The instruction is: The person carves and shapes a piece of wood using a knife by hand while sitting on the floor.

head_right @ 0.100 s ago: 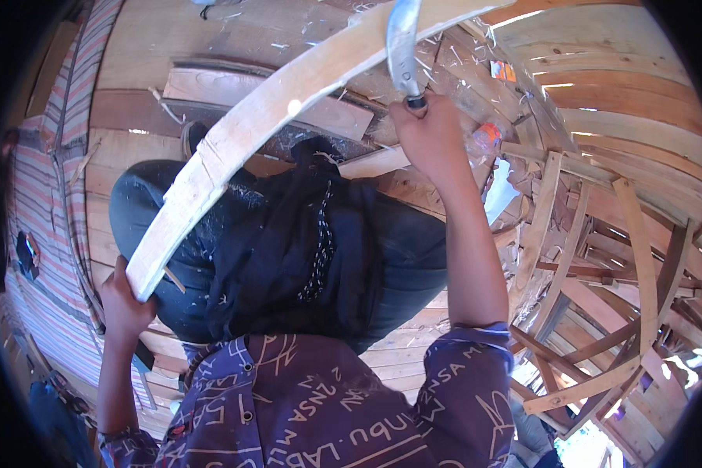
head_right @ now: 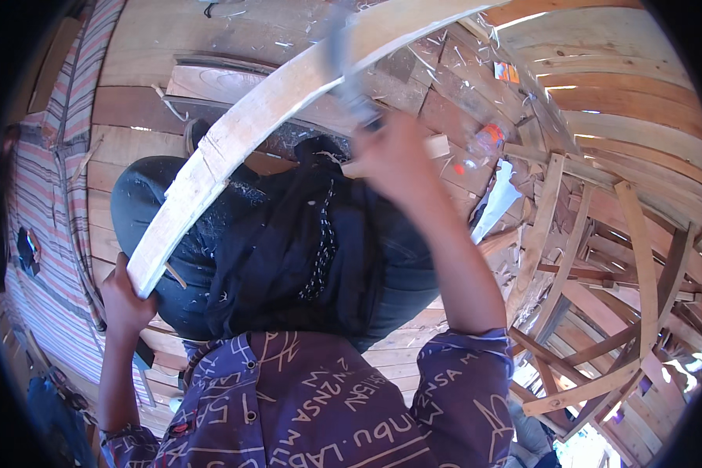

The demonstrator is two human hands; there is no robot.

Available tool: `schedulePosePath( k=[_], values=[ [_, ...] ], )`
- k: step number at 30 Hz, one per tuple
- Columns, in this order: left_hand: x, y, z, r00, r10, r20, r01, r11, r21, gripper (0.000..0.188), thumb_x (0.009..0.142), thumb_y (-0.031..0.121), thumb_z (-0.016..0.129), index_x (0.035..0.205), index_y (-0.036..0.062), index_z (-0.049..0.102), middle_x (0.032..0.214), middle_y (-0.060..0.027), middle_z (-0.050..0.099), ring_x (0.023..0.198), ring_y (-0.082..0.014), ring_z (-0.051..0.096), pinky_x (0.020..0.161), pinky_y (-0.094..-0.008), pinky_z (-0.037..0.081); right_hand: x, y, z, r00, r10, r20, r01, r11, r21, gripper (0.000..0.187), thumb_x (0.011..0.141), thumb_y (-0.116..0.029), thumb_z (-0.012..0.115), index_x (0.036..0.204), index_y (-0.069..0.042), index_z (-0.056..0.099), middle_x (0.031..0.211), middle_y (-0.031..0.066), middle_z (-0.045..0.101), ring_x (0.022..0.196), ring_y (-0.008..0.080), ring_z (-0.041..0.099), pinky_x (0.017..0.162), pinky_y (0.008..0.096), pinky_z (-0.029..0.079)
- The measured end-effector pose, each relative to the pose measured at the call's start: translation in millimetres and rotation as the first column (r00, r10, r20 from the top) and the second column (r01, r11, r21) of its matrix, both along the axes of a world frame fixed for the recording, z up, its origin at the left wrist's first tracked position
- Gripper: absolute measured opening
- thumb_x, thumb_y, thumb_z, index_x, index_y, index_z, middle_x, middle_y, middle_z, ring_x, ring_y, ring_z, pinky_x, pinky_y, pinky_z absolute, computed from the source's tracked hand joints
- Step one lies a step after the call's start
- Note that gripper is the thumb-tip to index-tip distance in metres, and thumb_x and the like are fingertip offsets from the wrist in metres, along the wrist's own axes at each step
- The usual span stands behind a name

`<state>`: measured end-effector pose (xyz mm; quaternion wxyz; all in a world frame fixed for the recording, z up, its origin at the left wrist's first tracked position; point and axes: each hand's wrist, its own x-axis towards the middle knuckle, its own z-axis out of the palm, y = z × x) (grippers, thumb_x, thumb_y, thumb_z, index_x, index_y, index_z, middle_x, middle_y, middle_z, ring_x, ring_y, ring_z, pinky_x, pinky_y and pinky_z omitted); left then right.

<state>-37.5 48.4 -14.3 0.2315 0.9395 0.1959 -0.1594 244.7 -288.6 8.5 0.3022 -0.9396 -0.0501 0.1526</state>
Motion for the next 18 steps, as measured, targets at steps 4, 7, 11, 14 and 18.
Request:
schedulePosePath(
  k=[4,7,11,14,18],
  values=[
    [3.2,-1.7,0.2,0.999,-0.024,0.025,0.024,1.000,0.008,0.051,0.055,0.009,0.069,0.102,-0.0017,0.053,0.077,-0.0248,0.062,0.072,-0.0458,0.062,0.064,-0.0492,0.050,-0.5,-3.8,2.6,0.986,0.002,-0.168,0.012,0.996,0.084,0.028,0.082,-0.019,0.064,0.075,0.008,0.065,0.056,0.0156,0.060,0.052,0.0206,0.059,0.053,0.0371,0.045],
    [-0.9,-1.2,-3.5,0.999,-0.013,0.032,0.013,1.000,-0.013,0.047,0.056,0.008,0.068,0.099,-0.0012,0.052,0.075,-0.0245,0.061,0.071,-0.0457,0.062,0.063,-0.0492,0.050,0.2,-10.0,-9.2,0.994,-0.010,-0.111,0.028,0.987,0.161,0.027,0.084,-0.018,0.064,0.076,0.008,0.066,0.056,0.0143,0.061,0.051,0.0173,0.058,0.052,0.0353,0.044],
    [-3.7,1.6,-3.6,0.998,-0.009,0.068,0.010,1.000,-0.024,0.044,0.056,0.007,0.066,0.096,-0.0020,0.051,0.072,-0.0245,0.060,0.068,-0.0465,0.060,0.062,-0.0491,0.050,-18.0,13.1,-4.6,0.994,0.075,-0.080,-0.065,0.990,0.124,0.028,0.084,-0.018,0.064,0.081,0.010,0.065,0.057,0.0135,0.061,0.052,0.0177,0.060,0.051,0.0339,0.044],
    [4.4,-2.0,-2.2,0.995,-0.028,0.095,0.029,1.000,-0.010,0.044,0.055,0.007,0.066,0.096,-0.0034,0.051,0.071,-0.0249,0.059,0.067,-0.0467,0.060,0.061,-0.0490,0.050,10.6,-0.1,-3.6,0.975,-0.071,-0.210,0.103,0.984,0.144,0.026,0.083,-0.016,0.064,0.085,0.010,0.066,0.059,0.0162,0.062,0.055,0.0202,0.061,0.056,0.0341,0.047],
    [-3.9,1.9,-4.3,0.998,-0.028,0.058,0.027,0.999,0.022,0.043,0.055,0.007,0.065,0.094,-0.0037,0.051,0.070,-0.0249,0.058,0.066,-0.0464,0.060,0.060,-0.0494,0.050,-23.7,13.6,-11.2,0.966,0.252,0.058,-0.257,0.960,0.111,0.026,0.083,-0.019,0.065,0.079,0.007,0.065,0.062,0.0135,0.064,0.058,0.0205,0.063,0.059,0.0346,0.049]
  ],
)
